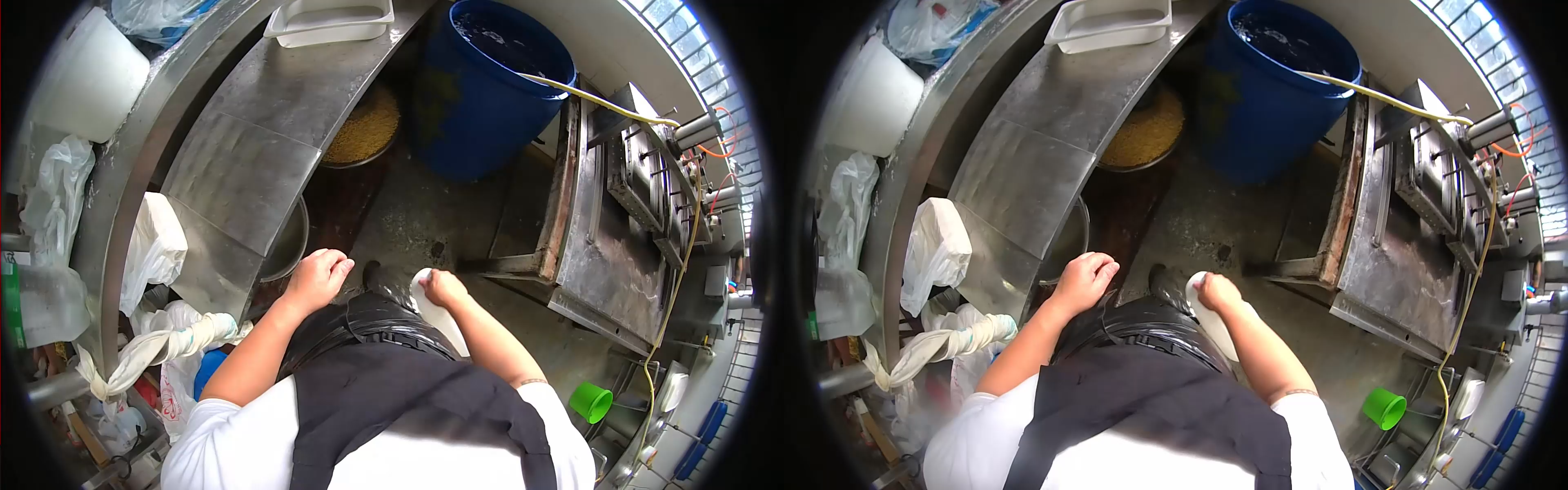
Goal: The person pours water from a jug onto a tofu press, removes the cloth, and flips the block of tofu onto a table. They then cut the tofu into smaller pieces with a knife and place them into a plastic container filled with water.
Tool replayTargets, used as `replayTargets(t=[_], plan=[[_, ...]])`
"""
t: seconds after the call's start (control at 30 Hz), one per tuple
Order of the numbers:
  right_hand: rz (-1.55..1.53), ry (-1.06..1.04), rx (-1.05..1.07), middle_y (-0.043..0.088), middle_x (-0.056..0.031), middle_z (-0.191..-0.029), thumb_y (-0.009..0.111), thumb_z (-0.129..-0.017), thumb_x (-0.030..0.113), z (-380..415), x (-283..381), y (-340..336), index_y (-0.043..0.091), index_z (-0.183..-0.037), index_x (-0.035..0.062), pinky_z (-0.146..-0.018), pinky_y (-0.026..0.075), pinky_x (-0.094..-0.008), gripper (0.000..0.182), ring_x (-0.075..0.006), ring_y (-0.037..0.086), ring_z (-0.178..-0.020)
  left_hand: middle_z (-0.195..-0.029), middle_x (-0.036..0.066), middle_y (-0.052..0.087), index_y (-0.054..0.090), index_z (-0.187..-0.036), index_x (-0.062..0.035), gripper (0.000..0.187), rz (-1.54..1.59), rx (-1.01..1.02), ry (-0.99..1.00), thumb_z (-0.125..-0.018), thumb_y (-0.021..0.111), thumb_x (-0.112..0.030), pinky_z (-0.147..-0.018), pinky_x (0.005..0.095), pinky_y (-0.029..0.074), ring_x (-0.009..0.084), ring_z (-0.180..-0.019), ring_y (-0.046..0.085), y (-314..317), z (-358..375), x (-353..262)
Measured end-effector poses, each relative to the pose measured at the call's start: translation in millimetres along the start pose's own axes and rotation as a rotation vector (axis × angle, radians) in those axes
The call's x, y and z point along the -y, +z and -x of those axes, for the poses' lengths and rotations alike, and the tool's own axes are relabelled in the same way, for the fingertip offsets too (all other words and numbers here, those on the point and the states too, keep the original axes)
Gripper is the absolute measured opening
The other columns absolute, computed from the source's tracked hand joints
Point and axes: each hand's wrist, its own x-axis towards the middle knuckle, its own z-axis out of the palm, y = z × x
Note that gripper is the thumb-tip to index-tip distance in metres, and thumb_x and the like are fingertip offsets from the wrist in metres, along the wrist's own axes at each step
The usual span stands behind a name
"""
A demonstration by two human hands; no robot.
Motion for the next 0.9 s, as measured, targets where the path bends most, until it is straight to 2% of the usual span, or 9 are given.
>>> replayTargets(t=[0.1,0.3,0.43,0.5,0.63,0.67,0.77,0.83,0.9], plan=[[-0.012,0.171,-0.010,0.071,-0.0287,-0.112,0.064,-0.098,0.045,-29,-23,-9,0.072,-0.112,-0.0024,-0.094,0.056,-0.0499,0.050,-0.0430,0.070,-0.106,-0.090,0.017,0.071,0.072,-0.099,-0.0006,0.023,0.033,-0.026,0.005,-0.098,0.067,-0.023,-0.076,0.0421,0.054,0.0346,-0.085,0.068,-15,-3,13],[-0.063,0.566,-0.210,0.072,-0.0261,-0.115,0.066,-0.098,0.041,-22,-104,-77,0.071,-0.119,-0.0021,-0.076,0.063,-0.0480,0.049,-0.0395,0.074,-0.097,-0.088,0.016,0.070,0.072,-0.100,-0.0007,0.023,0.094,-0.127,0.006,-0.098,0.067,-0.023,-0.071,0.0396,0.053,0.0312,-0.078,0.067,-36,-21,58],[0.174,0.602,-0.330,0.072,-0.0285,-0.112,0.067,-0.097,0.040,50,-101,-162,0.073,-0.110,-0.0061,-0.080,0.061,-0.0476,0.048,-0.0399,0.073,-0.101,-0.091,0.019,0.071,0.072,-0.098,-0.0021,0.022,0.113,-0.119,-0.030,-0.097,0.069,-0.024,-0.074,0.0431,0.055,0.0377,-0.082,0.068,-49,-37,70],[0.179,0.686,-0.196,0.070,-0.0292,-0.117,0.067,-0.096,0.039,83,-69,-191,0.073,-0.111,-0.0049,-0.097,0.055,-0.0468,0.047,-0.0391,0.069,-0.114,-0.090,0.019,0.071,0.072,-0.098,-0.0018,0.022,0.136,-0.167,0.009,-0.097,0.069,-0.024,-0.073,0.0433,0.055,0.0372,-0.081,0.068,-52,-42,82],[0.055,0.773,0.042,0.074,-0.0251,-0.083,0.069,-0.095,0.045,106,-52,-191,0.074,-0.090,-0.0089,-0.073,0.062,-0.0457,0.054,-0.0349,0.077,-0.075,-0.088,0.019,0.070,0.072,-0.097,-0.0014,0.021,0.127,-0.189,0.022,-0.097,0.069,-0.022,-0.071,0.0439,0.054,0.0363,-0.078,0.067,-65,-53,104],[0.016,0.732,0.023,0.067,-0.0199,-0.060,0.071,-0.095,0.043,105,-58,-182,0.067,-0.072,-0.0080,-0.061,0.059,-0.0431,0.056,-0.0311,0.072,-0.055,-0.088,0.019,0.070,0.071,-0.095,-0.0010,0.021,0.129,-0.220,0.034,-0.097,0.069,-0.022,-0.070,0.0437,0.053,0.0360,-0.078,0.067,-69,-55,110],[-0.030,0.601,-0.047,0.066,-0.0196,-0.060,0.070,-0.096,0.041,92,-69,-176,0.065,-0.080,-0.0066,-0.058,0.059,-0.0434,0.050,-0.0303,0.072,-0.055,-0.087,0.019,0.070,0.070,-0.093,-0.0011,0.023,0.167,-0.269,-0.023,-0.098,0.068,-0.023,-0.071,0.0441,0.054,0.0371,-0.080,0.067,-78,-59,117],[0.013,0.437,-0.268,0.066,-0.0195,-0.062,0.071,-0.095,0.039,83,-61,-192,0.065,-0.087,-0.0061,-0.057,0.059,-0.0442,0.046,-0.0302,0.071,-0.053,-0.087,0.019,0.070,0.070,-0.092,-0.0012,0.023,0.150,-0.274,-0.019,-0.098,0.068,-0.023,-0.072,0.0443,0.054,0.0375,-0.081,0.067,-77,-61,117],[0.099,0.247,-0.598,0.071,-0.0244,-0.081,0.075,-0.091,0.038,66,-78,-213,0.065,-0.094,-0.0042,-0.068,0.058,-0.0476,0.044,-0.0377,0.073,-0.071,-0.087,0.018,0.070,0.070,-0.092,-0.0013,0.023,0.128,-0.274,-0.016,-0.098,0.068,-0.024,-0.072,0.0445,0.054,0.0378,-0.081,0.067,-76,-64,114]])
